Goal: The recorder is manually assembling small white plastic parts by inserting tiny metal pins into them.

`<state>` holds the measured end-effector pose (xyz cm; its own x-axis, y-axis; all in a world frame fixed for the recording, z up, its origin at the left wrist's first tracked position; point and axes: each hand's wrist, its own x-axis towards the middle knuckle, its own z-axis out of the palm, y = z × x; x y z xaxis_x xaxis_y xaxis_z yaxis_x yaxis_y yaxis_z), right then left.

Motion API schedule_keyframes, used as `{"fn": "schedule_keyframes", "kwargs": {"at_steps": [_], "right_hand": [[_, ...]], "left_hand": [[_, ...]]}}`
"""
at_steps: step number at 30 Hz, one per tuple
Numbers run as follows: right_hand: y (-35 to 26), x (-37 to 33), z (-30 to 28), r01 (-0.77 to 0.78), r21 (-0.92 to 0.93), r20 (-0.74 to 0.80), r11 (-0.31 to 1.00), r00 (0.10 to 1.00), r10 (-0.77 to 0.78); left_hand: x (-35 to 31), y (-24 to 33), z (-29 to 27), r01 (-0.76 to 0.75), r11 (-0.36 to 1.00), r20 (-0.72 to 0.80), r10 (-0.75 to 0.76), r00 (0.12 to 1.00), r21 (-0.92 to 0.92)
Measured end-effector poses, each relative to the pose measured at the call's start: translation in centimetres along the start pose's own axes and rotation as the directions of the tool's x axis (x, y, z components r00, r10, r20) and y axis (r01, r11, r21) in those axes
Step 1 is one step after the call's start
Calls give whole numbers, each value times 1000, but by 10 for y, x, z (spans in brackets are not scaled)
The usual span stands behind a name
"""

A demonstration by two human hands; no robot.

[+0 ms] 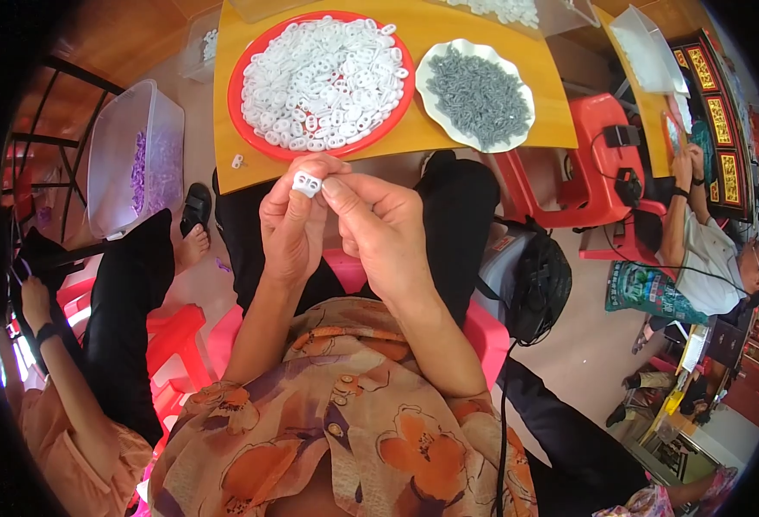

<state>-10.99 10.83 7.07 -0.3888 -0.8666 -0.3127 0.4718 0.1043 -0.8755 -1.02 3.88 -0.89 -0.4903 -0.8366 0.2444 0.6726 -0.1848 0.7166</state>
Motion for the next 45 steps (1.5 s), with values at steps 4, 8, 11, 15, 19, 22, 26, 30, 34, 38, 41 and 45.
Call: {"fn": "schedule_keyframes", "kwargs": {"at_steps": [4,8,11,15,19,22,26,30,34,38,41,45], "right_hand": [[-1,3,2,6,-27,-2,1000,1000,-6],[2,4,2,6,-25,6,1000,1000,-6],[3,6,2,4,-41,14,999,1000,-3],[0,9,-1,-88,35,-7,996,996,88],[-2,10,-9,-96,61,16,994,995,95],[-1,11,-8,-104,78,39,992,994,101],[-1,12,-10,-107,80,39,991,994,104],[-3,11,-13,-101,78,41,992,994,98],[10,17,-22,-116,190,85,975,991,101],[22,27,-20,-289,502,210,815,955,209],[22,28,-20,-334,524,286,783,935,208],[19,26,-20,-357,542,280,761,930,236]], "left_hand": [[2,-3,-3,-3,1000,-1,3,1000,-28],[3,-2,-6,-4,1000,17,4,1000,-18],[4,4,-2,17,998,-22,-18,1000,-54],[21,35,-27,5,999,-315,12,949,53],[46,74,-102,224,906,-568,21,823,358],[50,78,-135,320,799,-581,45,812,509],[63,75,-139,494,580,-605,-1,796,648],[67,78,-146,533,322,-574,42,818,783],[59,84,-111,339,442,-498,318,807,830],[18,72,-19,-34,348,-56,246,968,937],[0,46,22,-391,104,355,257,899,915],[-5,36,26,-359,106,334,199,921,927]]}}
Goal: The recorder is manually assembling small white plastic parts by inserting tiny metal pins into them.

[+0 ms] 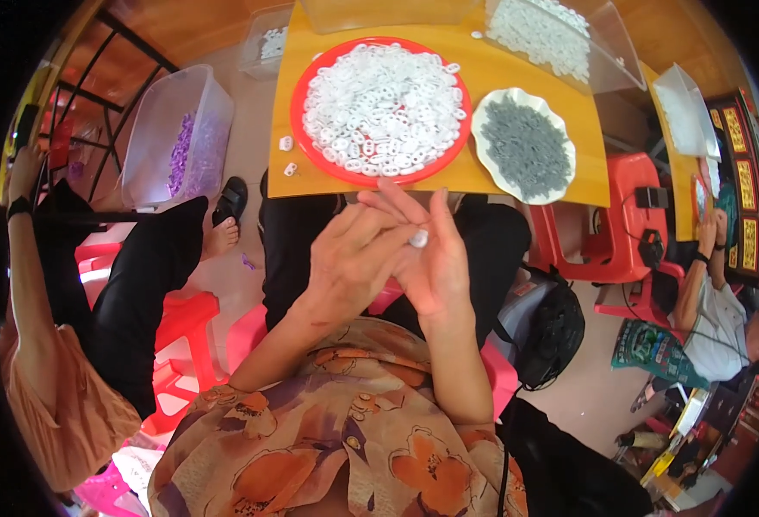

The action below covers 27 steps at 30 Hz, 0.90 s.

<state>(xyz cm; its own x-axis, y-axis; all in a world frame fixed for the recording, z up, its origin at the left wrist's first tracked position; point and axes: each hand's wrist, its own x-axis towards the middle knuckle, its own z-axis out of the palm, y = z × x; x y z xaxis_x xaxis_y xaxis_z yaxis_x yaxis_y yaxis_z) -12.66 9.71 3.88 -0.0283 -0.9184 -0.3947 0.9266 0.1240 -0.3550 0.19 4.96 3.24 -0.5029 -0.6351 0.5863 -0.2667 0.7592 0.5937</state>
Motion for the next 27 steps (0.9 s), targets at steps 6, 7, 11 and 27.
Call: {"fn": "schedule_keyframes", "kwargs": {"at_steps": [6,7,11,27], "right_hand": [[-1,2,-5,-19,10,65,1000,998,18],[-1,4,-2,10,-44,80,999,997,-6],[-5,1,4,0,-15,67,1000,998,2],[-12,-14,3,46,-677,-82,734,987,-138]], "left_hand": [[10,2,-7,70,995,150,-79,986,64],[9,0,-4,78,995,130,-86,988,64],[7,-5,3,28,999,88,-32,996,46],[-4,-26,1,421,358,238,-454,859,-833]]}}
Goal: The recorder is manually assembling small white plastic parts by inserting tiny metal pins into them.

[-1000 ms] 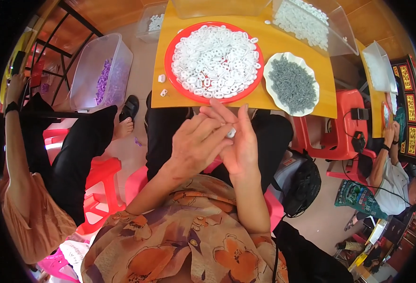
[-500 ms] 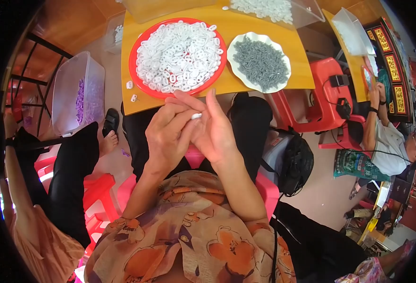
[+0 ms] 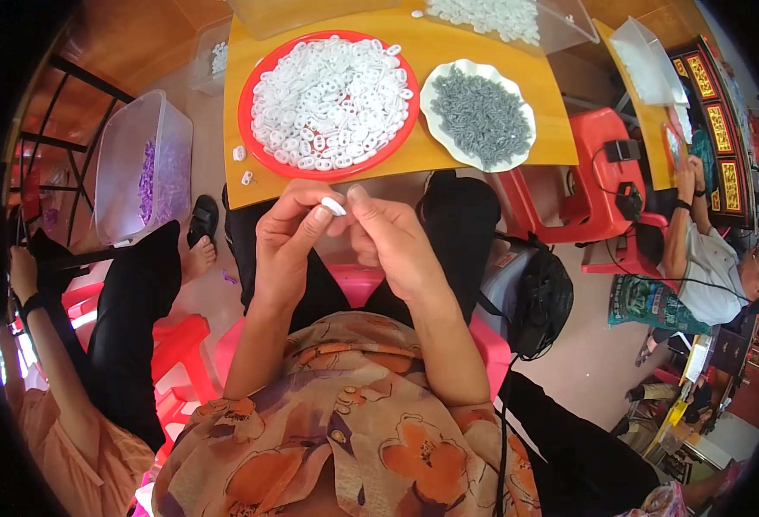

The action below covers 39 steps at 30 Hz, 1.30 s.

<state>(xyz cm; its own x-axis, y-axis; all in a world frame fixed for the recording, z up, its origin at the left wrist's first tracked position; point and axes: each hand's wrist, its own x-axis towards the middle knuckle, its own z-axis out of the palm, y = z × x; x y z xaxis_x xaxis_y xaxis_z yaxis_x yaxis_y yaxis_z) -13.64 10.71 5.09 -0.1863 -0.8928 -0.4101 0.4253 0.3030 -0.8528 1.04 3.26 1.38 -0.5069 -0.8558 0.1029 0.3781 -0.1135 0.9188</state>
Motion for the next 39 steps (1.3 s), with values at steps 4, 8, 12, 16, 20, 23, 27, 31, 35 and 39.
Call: {"fn": "schedule_keyframes", "kwargs": {"at_steps": [4,8,12,16,20,23,27,31,35,39], "right_hand": [[-4,-1,-2,-144,234,155,961,982,109],[-6,-3,-3,-144,247,174,958,979,102],[-7,-11,9,-38,270,61,962,998,23],[-8,-18,17,48,190,-33,981,999,-43],[-11,-21,25,101,130,-78,986,993,-91],[-11,-22,27,102,135,-84,986,992,-91],[-11,-19,29,117,138,-119,983,988,-101],[-10,-19,32,161,78,-162,984,976,-147],[-7,-19,32,172,40,-180,984,970,-162],[-4,-18,30,176,35,-183,984,969,-166]], "left_hand": [[4,-3,-4,-59,997,17,58,998,49],[3,5,-5,-69,990,99,56,993,127],[4,10,-6,-107,992,168,95,981,63],[2,13,-6,-159,984,202,140,969,81],[1,4,-9,-95,995,198,95,976,-11],[-4,-6,-4,13,978,154,20,988,-209],[-8,-9,7,99,882,111,-53,992,-460],[-11,-16,11,112,870,85,-81,993,-479],[-11,-18,12,105,868,77,-78,994,-485],[-11,-17,12,102,864,92,-65,994,-493]]}}
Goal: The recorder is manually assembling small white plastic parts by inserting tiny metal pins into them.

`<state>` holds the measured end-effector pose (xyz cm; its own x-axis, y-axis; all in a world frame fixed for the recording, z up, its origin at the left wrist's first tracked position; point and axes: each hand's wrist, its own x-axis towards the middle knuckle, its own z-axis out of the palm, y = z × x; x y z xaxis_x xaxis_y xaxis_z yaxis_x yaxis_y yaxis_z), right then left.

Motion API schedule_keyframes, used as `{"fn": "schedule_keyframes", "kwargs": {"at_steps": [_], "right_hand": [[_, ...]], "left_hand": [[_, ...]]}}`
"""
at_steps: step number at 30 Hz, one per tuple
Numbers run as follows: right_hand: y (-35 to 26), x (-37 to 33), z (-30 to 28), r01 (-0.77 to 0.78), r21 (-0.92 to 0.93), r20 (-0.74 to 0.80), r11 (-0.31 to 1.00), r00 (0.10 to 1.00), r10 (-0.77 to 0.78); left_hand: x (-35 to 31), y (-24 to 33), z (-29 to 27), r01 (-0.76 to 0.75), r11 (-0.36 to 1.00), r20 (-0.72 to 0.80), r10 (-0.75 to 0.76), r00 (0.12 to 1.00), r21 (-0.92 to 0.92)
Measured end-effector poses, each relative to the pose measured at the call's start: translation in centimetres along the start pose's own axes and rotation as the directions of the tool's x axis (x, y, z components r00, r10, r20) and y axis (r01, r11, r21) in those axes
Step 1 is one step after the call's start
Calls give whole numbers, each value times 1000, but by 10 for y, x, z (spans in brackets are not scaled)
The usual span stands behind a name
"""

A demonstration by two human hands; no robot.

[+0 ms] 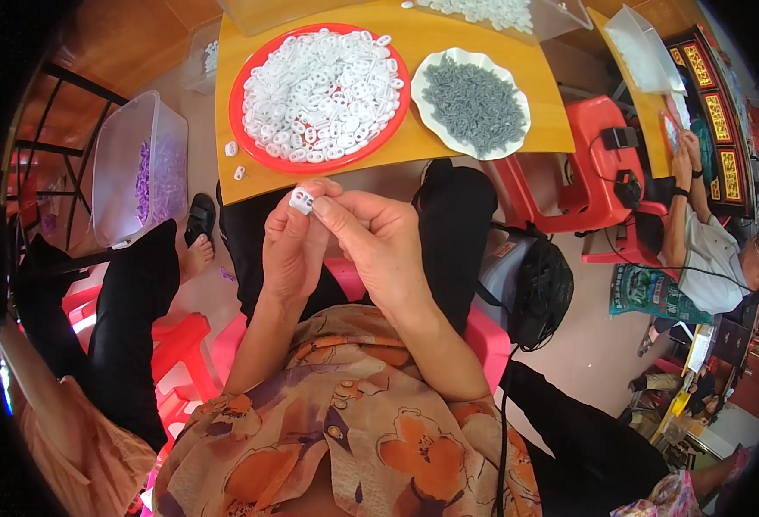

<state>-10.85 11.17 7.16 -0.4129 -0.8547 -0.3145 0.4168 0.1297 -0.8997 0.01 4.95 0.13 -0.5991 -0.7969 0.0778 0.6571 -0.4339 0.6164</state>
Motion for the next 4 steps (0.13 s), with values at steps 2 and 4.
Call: {"fn": "schedule_keyframes", "kwargs": {"at_steps": [2,4], "right_hand": [[1,1,-1,13,-6,5,1000,1000,-13],[2,1,-2,6,-29,22,1000,1000,-5]], "left_hand": [[0,-2,-2,-9,1000,-3,9,1000,-1],[0,-3,-4,-17,1000,-5,17,1000,-2]]}}
